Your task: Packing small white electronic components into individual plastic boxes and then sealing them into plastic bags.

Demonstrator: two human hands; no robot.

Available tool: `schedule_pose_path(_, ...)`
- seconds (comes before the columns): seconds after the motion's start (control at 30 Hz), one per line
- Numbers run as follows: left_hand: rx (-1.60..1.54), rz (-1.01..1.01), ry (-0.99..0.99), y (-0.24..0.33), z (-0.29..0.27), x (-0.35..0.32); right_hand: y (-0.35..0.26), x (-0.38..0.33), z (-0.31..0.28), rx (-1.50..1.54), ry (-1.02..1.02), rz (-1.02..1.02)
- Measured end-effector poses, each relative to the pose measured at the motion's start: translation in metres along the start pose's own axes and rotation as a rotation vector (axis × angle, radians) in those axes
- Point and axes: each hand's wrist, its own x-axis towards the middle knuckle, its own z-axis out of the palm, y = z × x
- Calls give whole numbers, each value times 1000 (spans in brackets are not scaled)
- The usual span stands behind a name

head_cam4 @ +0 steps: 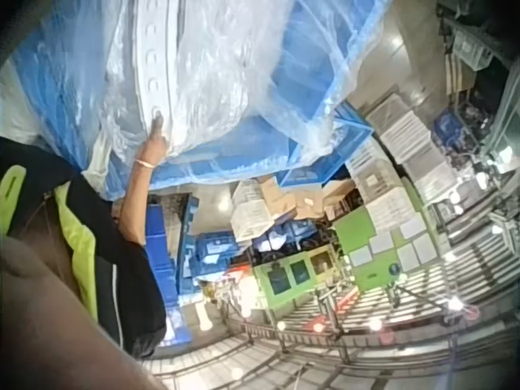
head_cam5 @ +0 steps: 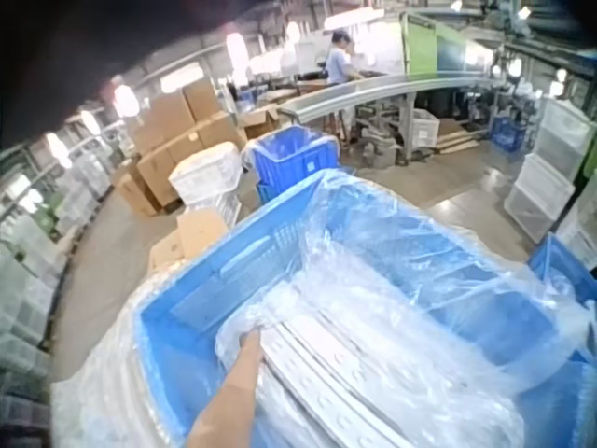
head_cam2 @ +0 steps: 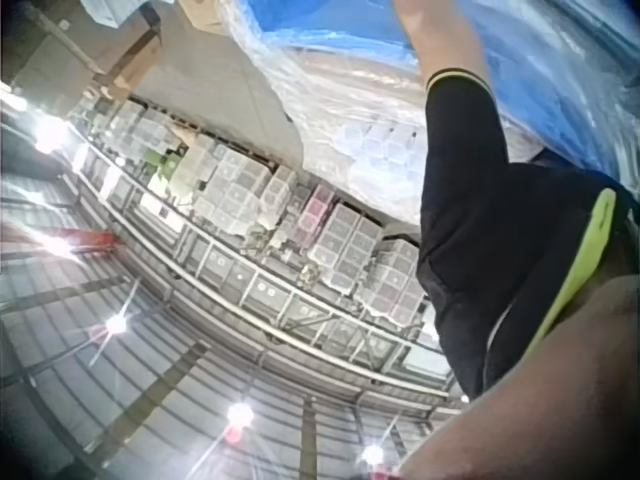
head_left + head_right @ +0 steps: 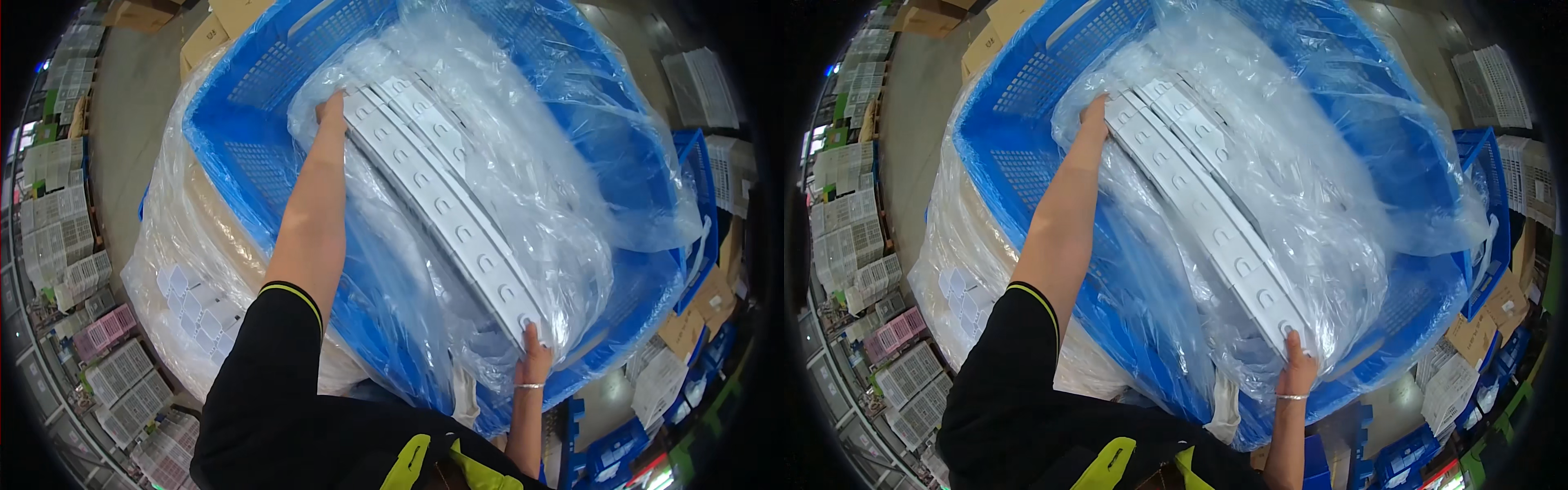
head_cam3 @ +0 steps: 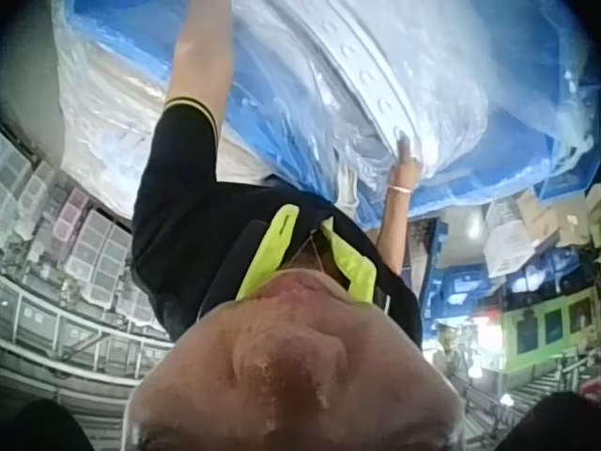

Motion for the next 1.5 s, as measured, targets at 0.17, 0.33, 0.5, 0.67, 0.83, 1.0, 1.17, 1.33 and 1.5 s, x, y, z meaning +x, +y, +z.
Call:
schedule_pose_path(0.17,-59,-118,-65,15,-2,0,-11,-23,-1,-42,29,-82)
schedule_pose_path(0.33,92,-163,-196,17,-6,7,-34,-40,8,-119,48,-133)
schedule_pose_path(0.5,-146,-278,-433,-21,-4,22,-49,-54,-2,-218,100,-309)
schedule_pose_path(0.67,-258,-165,-309,7,-23,71,-43,-46,5,-392,-31,-501)
schedule_pose_path(0.83,131,-58,280,-14,29,-53,-33,-50,-16,-372,43,-515)
schedule_pose_path(1.0,79,58,109,24,-17,25,-41,-56,3,-319,-58,-524)
schedule_pose_path(1.17,-230,-11,-208,18,12,-27,-67,-72,-24,-386,4,-576)
schedule_pose_path(1.33,-411,25,-196,65,-36,-63,-98,-108,-27,-146,18,-759)
schedule_pose_path(1.5,-464,-40,-204,78,-58,-166,-120,-112,-88,-222,-76,-926)
